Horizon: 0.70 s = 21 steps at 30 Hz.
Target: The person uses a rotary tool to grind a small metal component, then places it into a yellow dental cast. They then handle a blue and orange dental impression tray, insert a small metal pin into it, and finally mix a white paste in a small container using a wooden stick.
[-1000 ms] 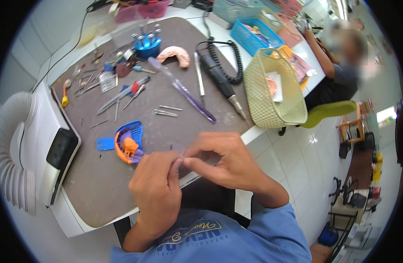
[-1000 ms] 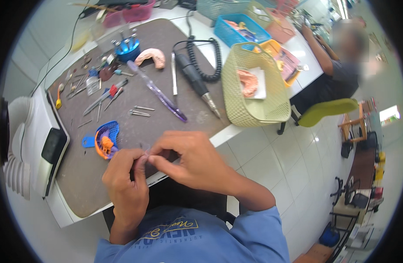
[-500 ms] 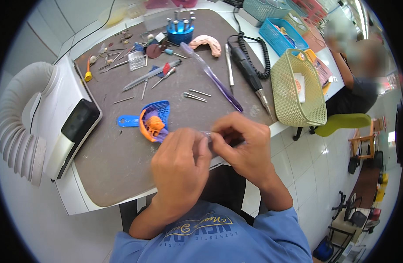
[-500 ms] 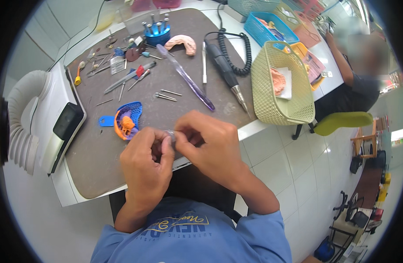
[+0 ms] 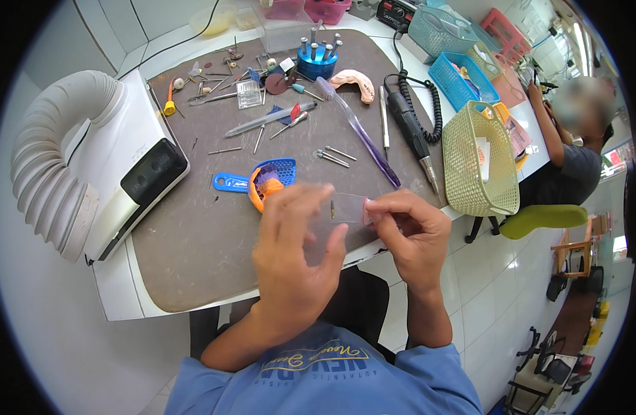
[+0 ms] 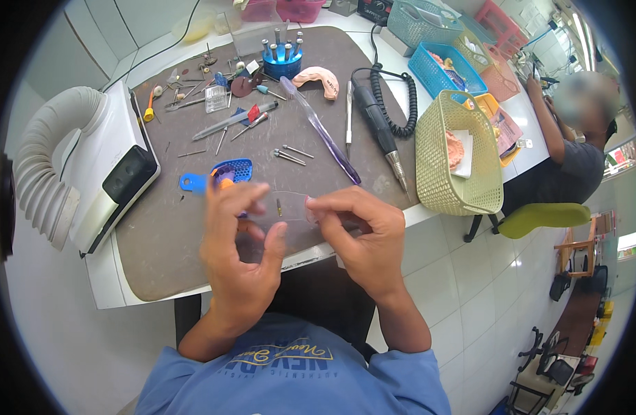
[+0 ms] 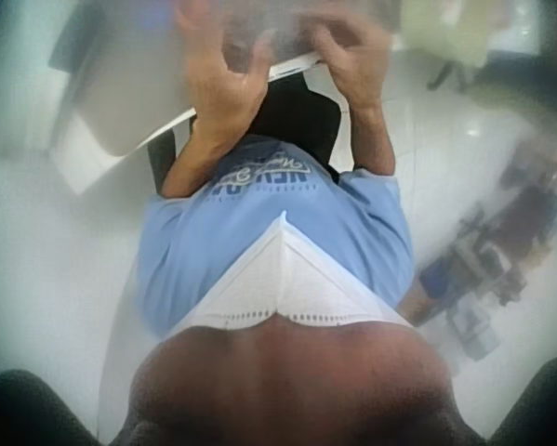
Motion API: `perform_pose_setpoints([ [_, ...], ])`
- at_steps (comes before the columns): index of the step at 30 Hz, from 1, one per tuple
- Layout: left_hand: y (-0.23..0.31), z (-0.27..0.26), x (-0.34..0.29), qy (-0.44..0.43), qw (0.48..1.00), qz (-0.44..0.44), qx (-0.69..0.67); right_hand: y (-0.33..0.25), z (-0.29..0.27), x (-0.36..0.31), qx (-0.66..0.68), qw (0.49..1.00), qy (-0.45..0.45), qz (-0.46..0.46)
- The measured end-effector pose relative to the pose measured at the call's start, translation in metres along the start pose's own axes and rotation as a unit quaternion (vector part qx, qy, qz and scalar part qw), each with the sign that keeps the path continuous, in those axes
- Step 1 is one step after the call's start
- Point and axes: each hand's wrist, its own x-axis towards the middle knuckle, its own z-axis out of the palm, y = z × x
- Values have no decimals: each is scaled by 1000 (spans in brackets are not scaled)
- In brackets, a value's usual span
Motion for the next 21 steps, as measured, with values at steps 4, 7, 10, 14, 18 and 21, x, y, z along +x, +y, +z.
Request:
perform_pose_setpoints([
  [4,-5,-9,3,-84,987,-79,-111,-6,-2,0,89,996,-8,-2],
  [7,2,-18,6,-133,935,-222,-243,-7,1,2,103,994,-12,-23],
  [10,2,-20,5,-96,920,-230,-301,-8,1,3,104,994,-11,-29],
  [14,1,-20,5,-84,911,-240,-325,-8,3,1,116,993,-8,-15],
  [18,2,-19,4,-93,930,-231,-270,-5,5,1,115,993,-13,-6],
  [21,-5,-15,1,-70,950,-191,-235,-5,5,0,123,992,-18,-3],
])
